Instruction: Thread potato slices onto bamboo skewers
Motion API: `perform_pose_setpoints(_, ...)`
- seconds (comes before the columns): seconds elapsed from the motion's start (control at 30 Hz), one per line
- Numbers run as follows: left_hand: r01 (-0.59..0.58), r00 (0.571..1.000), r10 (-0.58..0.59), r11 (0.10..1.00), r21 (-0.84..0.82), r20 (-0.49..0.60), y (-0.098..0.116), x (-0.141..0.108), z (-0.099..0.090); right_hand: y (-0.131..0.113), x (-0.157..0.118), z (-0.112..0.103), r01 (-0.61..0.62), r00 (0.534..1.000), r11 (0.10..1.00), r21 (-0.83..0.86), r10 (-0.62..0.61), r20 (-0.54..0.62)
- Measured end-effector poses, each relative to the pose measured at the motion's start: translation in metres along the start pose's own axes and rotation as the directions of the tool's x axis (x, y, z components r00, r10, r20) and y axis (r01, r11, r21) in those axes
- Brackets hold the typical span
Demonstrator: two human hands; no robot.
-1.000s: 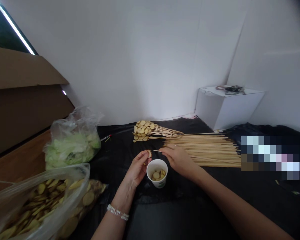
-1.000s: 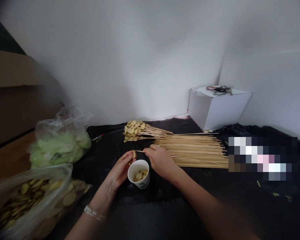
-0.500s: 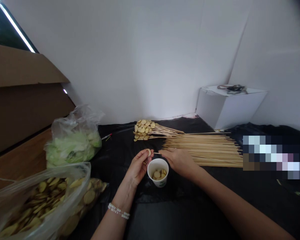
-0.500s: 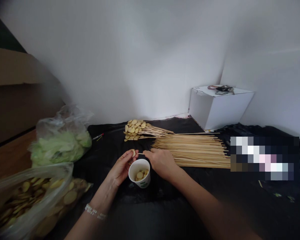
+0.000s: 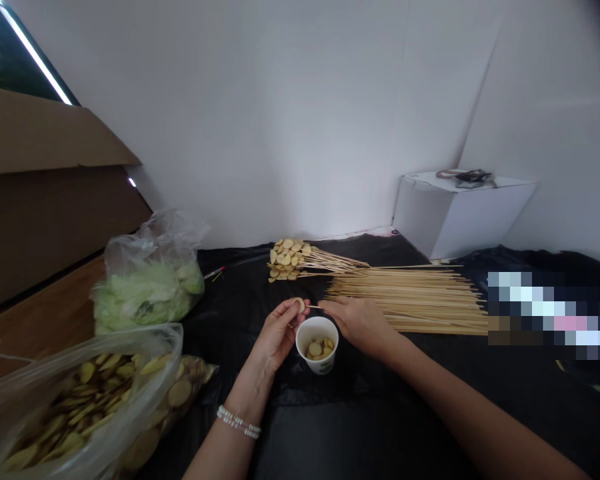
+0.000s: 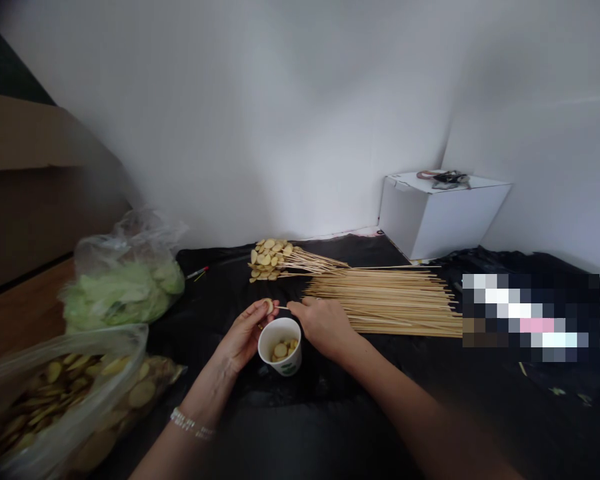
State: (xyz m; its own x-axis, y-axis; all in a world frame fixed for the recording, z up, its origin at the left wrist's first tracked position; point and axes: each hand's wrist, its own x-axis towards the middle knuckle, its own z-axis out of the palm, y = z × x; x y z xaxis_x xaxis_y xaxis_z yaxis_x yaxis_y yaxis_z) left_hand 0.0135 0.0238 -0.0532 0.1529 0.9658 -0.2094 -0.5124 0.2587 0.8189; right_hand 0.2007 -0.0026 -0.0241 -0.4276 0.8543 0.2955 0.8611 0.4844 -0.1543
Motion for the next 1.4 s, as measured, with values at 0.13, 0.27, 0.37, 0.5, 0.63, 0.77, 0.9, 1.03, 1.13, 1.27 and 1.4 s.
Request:
perform_pose_setpoints(0.13,-0.008,1.000,0.008,1.000,0.012,0.008,0.000,-0.001,0.000,0.000,0.000,0.001,-0.004,1.000,1.000,-0.006,0.004,0.012)
perform_pose_setpoints(0.27,-0.022,1.000,0.022,0.999,0.039,0.002,-0.001,-0.001,0.002,0.000,0.000,0.002,0.002,1.000,1.000,-0.002,-0.002,0.013)
perform_pose_setpoints(0.37,-0.029,1.000,0.029,0.999,0.045,-0.002,-0.001,-0.002,0.002,0.000,0.000,0.001,-0.002,1.000,1.000,-0.001,0.002,0.021)
perform_pose_setpoints(0.5,-0.039,0.999,0.039,0.998,0.048,0.007,-0.002,-0.001,0.001,0.000,0.000,0.000,0.005,1.000,1.000,0.007,-0.005,0.023)
perform_pose_setpoints(0.63,-0.050,0.999,0.049,0.997,0.062,0.023,-0.003,-0.001,0.001,-0.001,0.000,0.002,0.012,1.000,1.000,-0.005,-0.012,0.000)
perform_pose_setpoints(0.77,-0.060,0.998,0.057,0.994,0.094,0.034,-0.004,-0.003,0.003,0.001,0.001,0.007,0.035,0.999,0.999,-0.001,-0.035,0.015)
perform_pose_setpoints(0.9,-0.069,0.997,0.066,0.991,0.115,0.031,-0.005,-0.004,0.005,0.004,0.003,0.010,0.039,0.998,0.998,0.048,-0.041,0.040)
perform_pose_setpoints(1.03,-0.076,0.997,0.072,0.990,0.122,0.033,-0.005,-0.002,0.001,0.004,0.004,0.011,0.043,0.999,0.993,0.108,-0.046,0.022)
perform_pose_setpoints(1.13,-0.097,0.995,0.098,0.990,0.106,-0.003,-0.001,0.001,-0.003,0.005,0.004,0.011,0.035,0.999,0.989,0.141,-0.036,0.004)
perform_pose_setpoints(1.27,-0.113,0.989,0.117,0.993,0.043,-0.094,0.003,0.004,-0.007,0.009,0.004,0.014,0.000,1.000,0.989,0.145,0.004,-0.028)
perform_pose_setpoints(1.4,-0.076,0.994,0.075,0.997,-0.017,-0.078,0.003,0.005,-0.007,0.011,0.004,0.017,-0.008,1.000,0.988,0.154,0.013,-0.028)
